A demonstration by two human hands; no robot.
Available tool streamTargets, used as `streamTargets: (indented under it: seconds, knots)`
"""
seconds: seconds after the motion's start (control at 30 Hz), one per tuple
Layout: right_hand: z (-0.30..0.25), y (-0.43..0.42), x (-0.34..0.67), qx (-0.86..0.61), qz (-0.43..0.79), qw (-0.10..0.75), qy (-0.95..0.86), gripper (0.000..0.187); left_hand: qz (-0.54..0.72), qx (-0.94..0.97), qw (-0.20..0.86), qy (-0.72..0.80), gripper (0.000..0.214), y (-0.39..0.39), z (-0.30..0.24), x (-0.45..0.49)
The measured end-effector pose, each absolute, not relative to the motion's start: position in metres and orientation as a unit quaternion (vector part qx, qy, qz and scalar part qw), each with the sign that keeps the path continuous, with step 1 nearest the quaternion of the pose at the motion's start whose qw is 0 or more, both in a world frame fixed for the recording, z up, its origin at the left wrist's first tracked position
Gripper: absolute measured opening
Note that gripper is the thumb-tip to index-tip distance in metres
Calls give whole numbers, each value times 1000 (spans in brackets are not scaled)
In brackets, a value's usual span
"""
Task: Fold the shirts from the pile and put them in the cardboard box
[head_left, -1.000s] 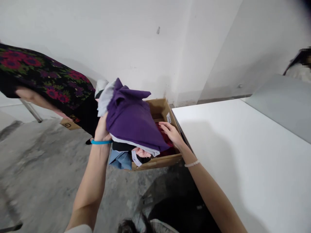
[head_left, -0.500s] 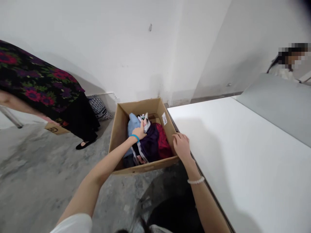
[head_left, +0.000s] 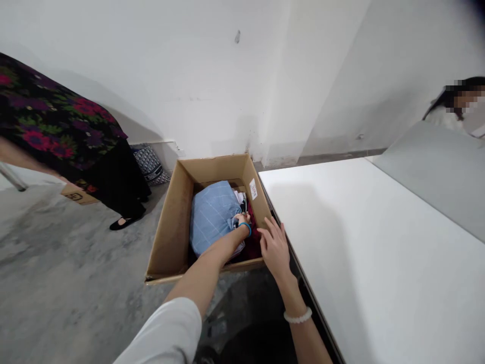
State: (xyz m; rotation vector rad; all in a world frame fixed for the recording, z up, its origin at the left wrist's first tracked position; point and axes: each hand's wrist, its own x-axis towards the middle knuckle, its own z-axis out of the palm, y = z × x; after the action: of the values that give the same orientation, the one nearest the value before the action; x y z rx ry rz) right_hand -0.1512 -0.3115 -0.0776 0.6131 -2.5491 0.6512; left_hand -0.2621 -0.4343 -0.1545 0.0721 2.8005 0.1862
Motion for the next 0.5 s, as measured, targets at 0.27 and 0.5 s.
streamTargets:
  seconds: [0.27,0.5]
  knots:
    - [-79,-313,-151,232,260,192,-917,30,51,40,188,980,36,-450,-160,-270]
    - [-79,-317,-153,205,271,191,-921,29,65,85,186,977,38,-463,-155,-271]
